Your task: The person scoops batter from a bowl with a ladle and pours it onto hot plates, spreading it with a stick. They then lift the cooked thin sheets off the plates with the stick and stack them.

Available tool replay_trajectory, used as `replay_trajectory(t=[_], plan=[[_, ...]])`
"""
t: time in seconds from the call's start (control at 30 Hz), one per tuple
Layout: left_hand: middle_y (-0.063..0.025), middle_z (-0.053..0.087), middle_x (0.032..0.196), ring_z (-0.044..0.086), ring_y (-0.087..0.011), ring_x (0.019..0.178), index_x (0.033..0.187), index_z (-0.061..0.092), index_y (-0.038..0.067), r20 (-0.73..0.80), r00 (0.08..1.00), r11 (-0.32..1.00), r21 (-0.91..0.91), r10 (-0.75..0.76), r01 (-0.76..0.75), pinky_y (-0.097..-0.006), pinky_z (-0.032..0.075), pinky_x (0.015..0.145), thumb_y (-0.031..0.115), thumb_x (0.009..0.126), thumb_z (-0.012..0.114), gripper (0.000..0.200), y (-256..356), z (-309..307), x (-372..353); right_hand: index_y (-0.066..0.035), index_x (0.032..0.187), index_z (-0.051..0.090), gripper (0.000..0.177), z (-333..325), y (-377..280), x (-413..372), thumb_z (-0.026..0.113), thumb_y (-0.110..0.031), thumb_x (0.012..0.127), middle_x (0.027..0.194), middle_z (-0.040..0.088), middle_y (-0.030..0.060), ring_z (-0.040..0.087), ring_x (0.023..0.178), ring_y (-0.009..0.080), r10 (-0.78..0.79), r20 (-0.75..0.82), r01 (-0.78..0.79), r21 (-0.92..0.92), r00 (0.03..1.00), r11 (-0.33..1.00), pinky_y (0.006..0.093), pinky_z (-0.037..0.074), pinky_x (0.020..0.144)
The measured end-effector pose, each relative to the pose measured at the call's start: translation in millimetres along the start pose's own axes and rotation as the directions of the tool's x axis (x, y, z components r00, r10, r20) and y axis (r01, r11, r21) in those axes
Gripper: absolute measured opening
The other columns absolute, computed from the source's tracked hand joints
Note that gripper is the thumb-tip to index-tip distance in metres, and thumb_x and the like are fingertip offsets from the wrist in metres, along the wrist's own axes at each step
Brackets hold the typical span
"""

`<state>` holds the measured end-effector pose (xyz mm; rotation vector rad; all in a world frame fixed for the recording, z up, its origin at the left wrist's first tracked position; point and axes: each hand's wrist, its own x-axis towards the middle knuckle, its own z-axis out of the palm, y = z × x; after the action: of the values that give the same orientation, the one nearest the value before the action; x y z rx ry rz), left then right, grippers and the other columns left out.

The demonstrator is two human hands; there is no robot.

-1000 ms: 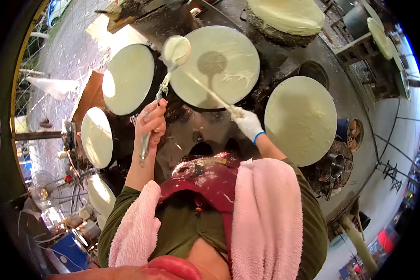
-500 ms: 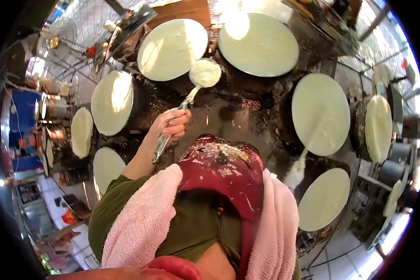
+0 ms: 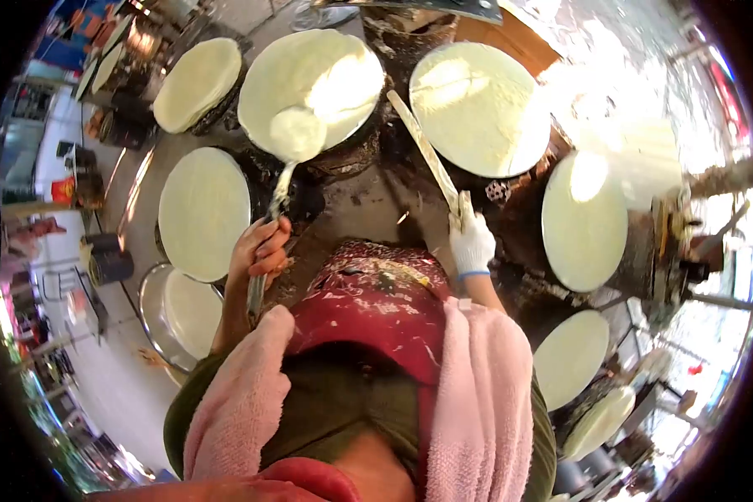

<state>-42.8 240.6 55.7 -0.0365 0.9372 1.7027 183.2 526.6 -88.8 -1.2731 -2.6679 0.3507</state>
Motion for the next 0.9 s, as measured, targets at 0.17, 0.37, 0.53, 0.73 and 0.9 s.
replay_trajectory(t=[0.17,0.37,0.53,0.73,0.9], plan=[[0.0044,0.034,0.056,0.028,-0.0062,0.032,0.104,0.054,0.005,-0.217,0.955,0.967,-0.107,0.204,-0.231,-0.0249,0.027,0.037,0.023,0.098,0.044,0.021,-16.4,-20.3,-49.3,-0.027,0.132,0.048,0.046,19.7,-23.2,107.1,0.052,-0.036,0.088,0.081,0.062,0.0186,0.063,0.067,0.0363,-0.116,0.064,0.121,-0.09,0.991,0.989,0.0463,0.052,0.059],[0.0027,0.038,0.059,0.031,-0.0081,0.033,0.112,0.05,-0.002,-0.504,0.798,0.752,-0.37,0.33,-0.545,-0.0276,0.037,0.042,0.018,0.099,0.04,0.025,-55.2,-8.2,-101.2,-0.015,0.121,0.06,0.047,23.7,-88.7,225.4,0.053,-0.047,0.087,0.097,0.063,0.0277,0.061,0.093,0.0412,-0.194,0.297,0.092,0.325,0.935,0.941,0.0435,0.047,0.083],[-0.0014,0.043,0.066,0.038,-0.0103,0.038,0.121,0.04,-0.008,-0.504,0.709,0.457,-0.542,0.494,-0.705,-0.0302,0.044,0.056,0.016,0.101,0.029,0.033,-79.2,19.3,-127.0,-0.007,0.088,0.066,0.039,65.0,-153.6,327.3,0.063,-0.045,0.085,0.064,0.057,-0.0003,0.042,0.039,0.0076,-0.365,0.563,-0.235,0.727,0.742,0.645,0.026,0.027,0.034],[-0.0039,0.043,0.069,0.041,-0.0121,0.041,0.12,0.038,-0.009,-0.496,0.624,0.251,-0.625,0.604,-0.74,-0.0301,0.045,0.062,0.018,0.101,0.026,0.035,-96.5,14.3,-147.9,-0.005,0.106,0.063,0.038,118.6,-223.6,390.0,0.071,-0.01,0.07,0.088,0.07,0.0092,0.065,0.078,0.0171,-0.486,0.292,0.062,0.806,0.824,0.589,0.0296,0.05,0.073],[-0.0038,0.042,0.069,0.039,-0.0115,0.041,0.12,0.036,-0.009,-0.547,0.585,0.088,-0.681,0.598,-0.727,-0.0239,0.043,0.058,0.016,0.101,0.028,0.033,-95.9,-23.4,-174.6,-0.006,0.105,0.065,0.035,13.7,-314.5,357.2,0.065,-0.011,0.071,0.091,0.069,0.0126,0.066,0.081,0.0212,-0.497,0.231,0.284,0.592,0.837,0.754,0.0327,0.05,0.076]])
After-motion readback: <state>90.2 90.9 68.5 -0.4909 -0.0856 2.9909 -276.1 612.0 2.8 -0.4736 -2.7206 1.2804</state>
